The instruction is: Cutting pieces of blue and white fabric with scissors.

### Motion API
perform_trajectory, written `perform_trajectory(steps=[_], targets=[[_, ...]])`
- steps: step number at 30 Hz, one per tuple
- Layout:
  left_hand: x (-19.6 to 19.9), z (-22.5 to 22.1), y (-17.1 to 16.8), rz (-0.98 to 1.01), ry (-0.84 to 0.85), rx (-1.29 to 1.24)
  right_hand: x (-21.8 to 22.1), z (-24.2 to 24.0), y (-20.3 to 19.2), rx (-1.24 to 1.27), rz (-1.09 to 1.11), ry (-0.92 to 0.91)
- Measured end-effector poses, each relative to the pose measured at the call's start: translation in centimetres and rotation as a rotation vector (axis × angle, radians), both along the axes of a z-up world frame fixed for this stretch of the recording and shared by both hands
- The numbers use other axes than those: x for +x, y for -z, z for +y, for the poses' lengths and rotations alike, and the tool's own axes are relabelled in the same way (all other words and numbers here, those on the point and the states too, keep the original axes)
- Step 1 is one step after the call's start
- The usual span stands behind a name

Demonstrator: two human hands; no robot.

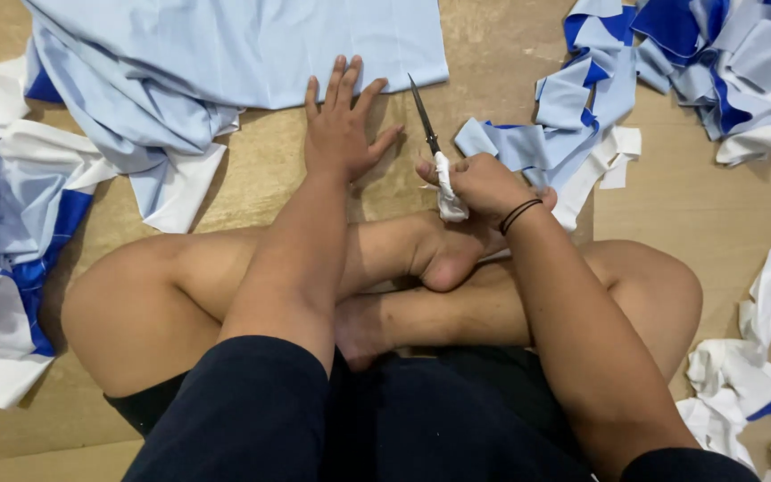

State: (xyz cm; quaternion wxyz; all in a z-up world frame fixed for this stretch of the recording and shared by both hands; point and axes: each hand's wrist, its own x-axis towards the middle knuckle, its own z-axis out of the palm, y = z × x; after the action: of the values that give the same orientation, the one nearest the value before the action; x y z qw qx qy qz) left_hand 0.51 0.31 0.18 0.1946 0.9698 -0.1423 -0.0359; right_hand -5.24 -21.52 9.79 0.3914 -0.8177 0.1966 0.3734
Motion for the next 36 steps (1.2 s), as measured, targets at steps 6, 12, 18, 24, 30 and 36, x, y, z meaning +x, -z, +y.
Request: perform_trajectory(steps=[6, 12, 18, 24, 30, 36], targets=[[0.2, -0.1, 0.0, -0.041, 0.017, 0.024, 0.6, -0.3, -1.5, -0.038, 0.062, 0.007], [0.4, -0.2, 0.2, 0.002, 0.007, 0.055, 1.0, 0.5, -0.4, -0.039, 0.068, -0.014], [0.4, -0.4, -0.1, 0.04, 0.005, 0.07, 0.6, 1.8, 4.2, -0.071, 0.017, -0.06], [0.4, -0.3, 0.6, 0.036, 0.016, 0.078, 0.7, 1.9, 6.7, 0.26, 0.092, 0.205], [0.2, -0.2, 0.4, 0.047, 0.01, 0.126, 0.6, 3.4, 5.1, 0.181, 0.041, 0.267], [0.7, -0.3, 1.3, 0.045, 0.018, 0.103, 0.5, 3.4, 6.6, 0.059, -0.026, 0.186]])
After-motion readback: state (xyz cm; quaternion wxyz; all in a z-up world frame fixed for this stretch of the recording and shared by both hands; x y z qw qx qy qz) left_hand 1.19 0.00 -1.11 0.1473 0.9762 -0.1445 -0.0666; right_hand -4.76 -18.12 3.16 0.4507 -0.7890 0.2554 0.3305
